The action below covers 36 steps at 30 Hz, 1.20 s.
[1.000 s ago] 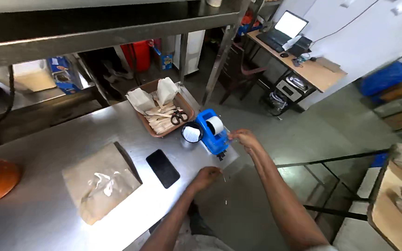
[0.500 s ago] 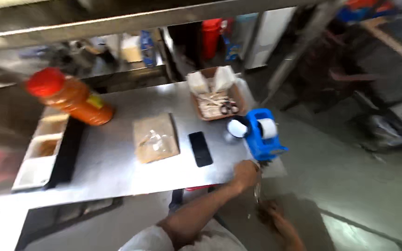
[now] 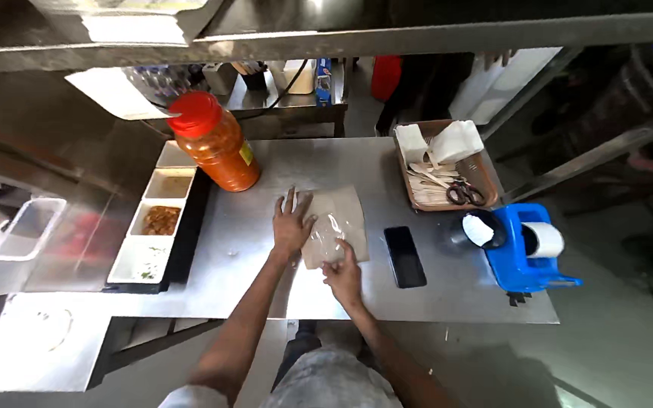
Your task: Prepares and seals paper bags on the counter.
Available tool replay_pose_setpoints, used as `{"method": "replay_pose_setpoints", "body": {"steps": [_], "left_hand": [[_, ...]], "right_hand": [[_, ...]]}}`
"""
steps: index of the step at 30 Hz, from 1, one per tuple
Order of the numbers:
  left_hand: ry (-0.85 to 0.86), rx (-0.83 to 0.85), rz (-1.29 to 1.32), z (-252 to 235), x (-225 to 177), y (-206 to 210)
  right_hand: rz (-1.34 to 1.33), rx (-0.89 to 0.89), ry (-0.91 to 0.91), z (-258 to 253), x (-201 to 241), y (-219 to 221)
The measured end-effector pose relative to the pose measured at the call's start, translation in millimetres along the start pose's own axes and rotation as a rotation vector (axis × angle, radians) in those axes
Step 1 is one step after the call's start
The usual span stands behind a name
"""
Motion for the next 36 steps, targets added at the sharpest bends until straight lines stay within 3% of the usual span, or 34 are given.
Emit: {"method": "replay_pose_setpoints", "body": {"steps": [3, 6, 8, 10, 13, 15, 16, 18, 20, 22, 25, 30, 33, 36], "left_hand": [[-0.305, 0.094, 0.307, -3, 24, 16], [-0.445, 0.124, 0.546, -3, 31, 35], [-0.405, 0.133, 0.611, 2, 27, 34], [-0.360, 0.175, 0.682, 20, 25, 37], [-0.472, 0.331, 0.858, 55, 32, 43], [-0.549, 0.357, 1.033, 70, 40, 41], [-0.555, 0.260, 1.076, 70, 49, 26], [-0.481, -0.094, 1.016, 52, 69, -46], [-0.326, -0.422, 0.971, 25, 78, -152], [-0.169, -0.597, 0.963, 2, 75, -256], [-0.084, -0.423, 0.997, -36, 47, -347], [-0.203, -0.079, 1.099, -65, 34, -373], [-0.236, -0.115, 0.999, -26, 21, -373], [-0.172, -0.350, 0.961, 36, -15, -382]], "right_hand": [[0.388, -0.067, -0.231, 16, -6, 2], [0.571, -0.004, -0.423, 27, 3, 2], [0.660, 0.041, -0.372, 18, 12, -1], [0.763, 0.100, -0.164, 4, 16, -10], [0.879, 0.380, 0.122, -14, 53, -22], [0.795, 0.363, -0.026, -31, 117, -35], [0.677, 0.267, -0.200, -46, 155, -39], [0.359, 0.096, -0.519, -75, 223, -37], [0.076, 0.085, -0.624, -93, 269, -24], [-0.137, 0.182, -0.606, -95, 283, 2], [-0.216, 0.383, -0.536, -70, 272, 40], [-0.159, 0.526, -0.323, -27, 199, 55], [-0.110, 0.479, -0.184, -7, 144, 17], [-0.155, 0.328, -0.082, 4, 108, -31]]}}
Point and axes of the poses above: each hand's wrist, its own z-axis away from the middle knuckle, its own y-axis out of the palm, x = y × z, the point moved 8 cm from there along -z, towards the middle knuckle, and after that the axes turned 12 degrees about -y, right-handed, at the moved point
